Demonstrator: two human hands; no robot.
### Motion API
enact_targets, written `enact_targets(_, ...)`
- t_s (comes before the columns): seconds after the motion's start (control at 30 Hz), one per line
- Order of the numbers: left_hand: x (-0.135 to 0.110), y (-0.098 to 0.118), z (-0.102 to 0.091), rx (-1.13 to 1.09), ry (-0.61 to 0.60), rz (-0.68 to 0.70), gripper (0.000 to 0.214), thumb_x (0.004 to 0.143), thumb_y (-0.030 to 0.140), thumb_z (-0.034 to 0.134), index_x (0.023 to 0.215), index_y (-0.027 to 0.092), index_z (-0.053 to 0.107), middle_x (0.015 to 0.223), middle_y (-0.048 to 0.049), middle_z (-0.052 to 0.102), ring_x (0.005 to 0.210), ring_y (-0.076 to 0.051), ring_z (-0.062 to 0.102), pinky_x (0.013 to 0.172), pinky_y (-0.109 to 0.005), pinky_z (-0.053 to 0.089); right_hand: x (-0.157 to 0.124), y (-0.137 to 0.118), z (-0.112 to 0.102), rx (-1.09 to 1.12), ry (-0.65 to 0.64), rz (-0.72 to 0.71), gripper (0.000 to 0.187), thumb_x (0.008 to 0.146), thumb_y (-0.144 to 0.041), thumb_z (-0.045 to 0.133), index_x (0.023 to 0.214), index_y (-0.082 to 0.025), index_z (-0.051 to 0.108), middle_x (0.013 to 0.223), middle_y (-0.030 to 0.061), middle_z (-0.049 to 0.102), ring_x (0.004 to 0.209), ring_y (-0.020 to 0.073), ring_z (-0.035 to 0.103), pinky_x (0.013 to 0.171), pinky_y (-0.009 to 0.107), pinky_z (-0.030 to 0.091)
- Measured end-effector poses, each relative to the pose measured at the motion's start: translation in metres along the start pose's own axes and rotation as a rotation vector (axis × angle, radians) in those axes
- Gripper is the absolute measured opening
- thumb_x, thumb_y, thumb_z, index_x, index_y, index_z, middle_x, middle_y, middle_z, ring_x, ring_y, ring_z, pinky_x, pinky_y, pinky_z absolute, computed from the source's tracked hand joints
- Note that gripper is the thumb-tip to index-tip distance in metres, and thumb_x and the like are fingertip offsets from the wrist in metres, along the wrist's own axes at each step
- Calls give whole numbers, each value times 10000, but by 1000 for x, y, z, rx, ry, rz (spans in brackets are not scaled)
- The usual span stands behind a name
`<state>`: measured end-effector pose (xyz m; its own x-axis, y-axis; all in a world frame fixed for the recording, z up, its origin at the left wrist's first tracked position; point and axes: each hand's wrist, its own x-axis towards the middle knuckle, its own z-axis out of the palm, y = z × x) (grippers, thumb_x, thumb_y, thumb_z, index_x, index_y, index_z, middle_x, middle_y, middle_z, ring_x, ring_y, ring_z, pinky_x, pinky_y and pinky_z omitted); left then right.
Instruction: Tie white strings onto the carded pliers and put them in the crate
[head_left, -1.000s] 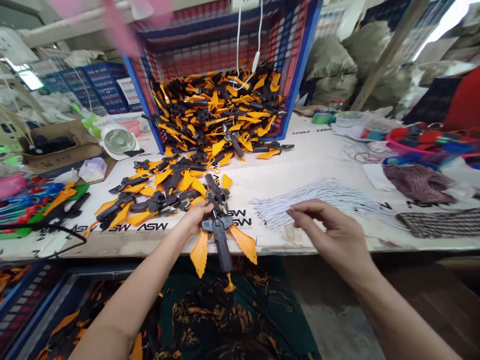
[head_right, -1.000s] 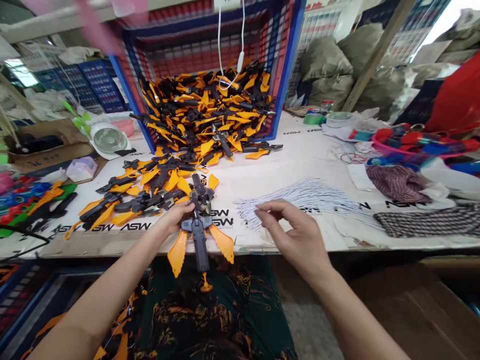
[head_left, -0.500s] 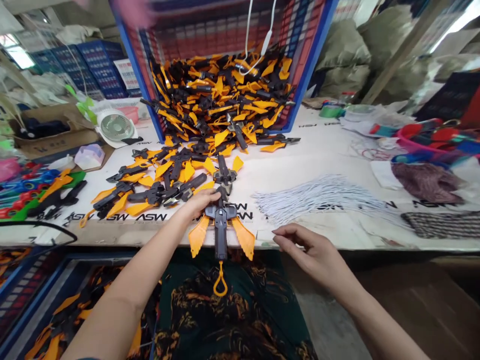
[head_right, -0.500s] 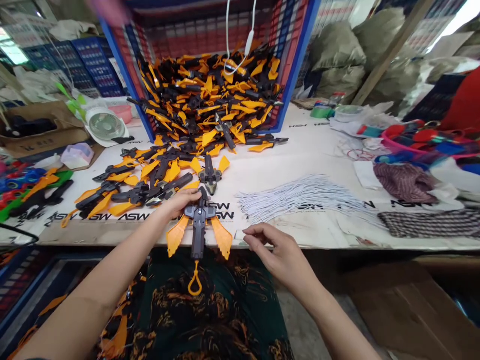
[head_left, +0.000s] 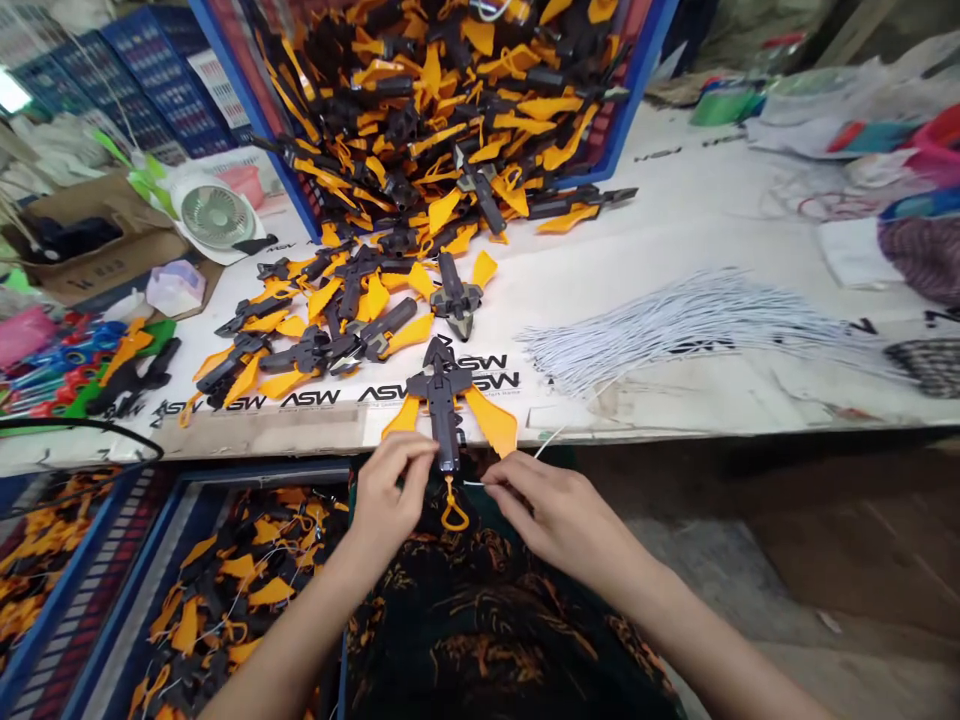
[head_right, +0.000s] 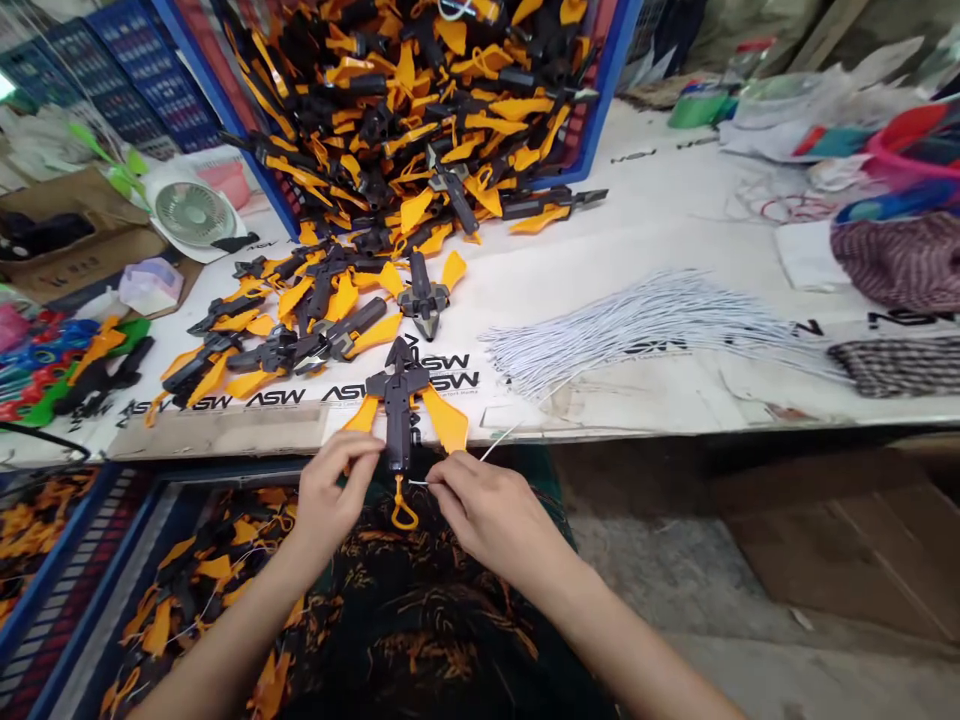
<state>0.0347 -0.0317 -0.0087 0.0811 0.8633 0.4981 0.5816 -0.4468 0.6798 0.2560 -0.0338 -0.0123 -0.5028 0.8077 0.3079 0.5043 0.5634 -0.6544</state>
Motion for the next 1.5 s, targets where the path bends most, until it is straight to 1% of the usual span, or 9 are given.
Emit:
enact_targets(0.07,-30,3,4,-40,-5,-153,140,911,219,570,926,203,709,926,-57,719,872,-171,675,787,-287,527,-1,-1,8,-43,-4,-6,157,978,-173,443,968,-200,597,909,53,657,752,167,651,696,288,507)
enact_targets(0.17,-56,2,17,-194,6,-507,190,896,340,598,963,195,701,913,-72,739,800,-177,685,660,-262,516,0,-2,17,-113,-18,-19,174,978,-168,431,954,-189,602,890,56,651,747,175,655,695,301,514)
enact_targets(0.23,-62,2,24,-352,9,-681,270,850,418,648,989,189,684,904,-79,749,766,-180,686,619,-254,505,2,-3,21,-144,-23,-13,175,976,-168,431,942,-187,601,880,57,649,736,179,654,684,303,516)
enact_targets(0.33,-58,4,29,-517,-2,-781,367,753,472,734,968,180,674,861,-76,752,751,-183,686,640,-261,505,5,-3,25,-132,-12,-10,166,965,-157,439,943,-190,600,885,57,656,731,175,654,675,297,518)
enact_targets(0.5,-50,9,28,-585,-41,-811,358,715,437,774,933,173,671,814,-67,754,752,-177,688,702,-270,508,7,-3,28,-96,5,-13,176,971,-174,439,979,-196,613,915,58,668,745,161,666,679,275,517)
enact_targets(0.8,-46,5,35,-606,-32,-786,333,702,412,781,907,169,679,767,-38,712,704,-155,648,649,-247,483,6,-1,28,-42,0,11,170,967,-162,452,966,-211,615,913,34,661,751,146,664,699,246,500)
enact_targets(1.1,-43,4,34,-608,-69,-788,375,712,470,762,920,173,667,739,-18,679,662,-134,596,637,-237,452,11,-5,34,-141,54,81,180,988,-205,425,959,-202,602,902,39,665,739,164,662,630,265,461)
enact_targets(1.3,-41,5,33,-608,-91,-790,408,701,503,759,921,172,672,768,-28,682,679,-141,595,638,-238,454,9,-5,36,-87,51,123,168,977,-219,451,937,-206,614,882,41,672,735,176,677,623,270,477)
enact_targets(1.5,-37,5,35,-510,-128,-715,383,829,555,606,845,175,646,618,31,548,526,-105,488,530,-222,390,3,-2,42,66,109,128,154,975,-187,448,1051,-210,580,971,61,706,816,190,704,708,291,534)
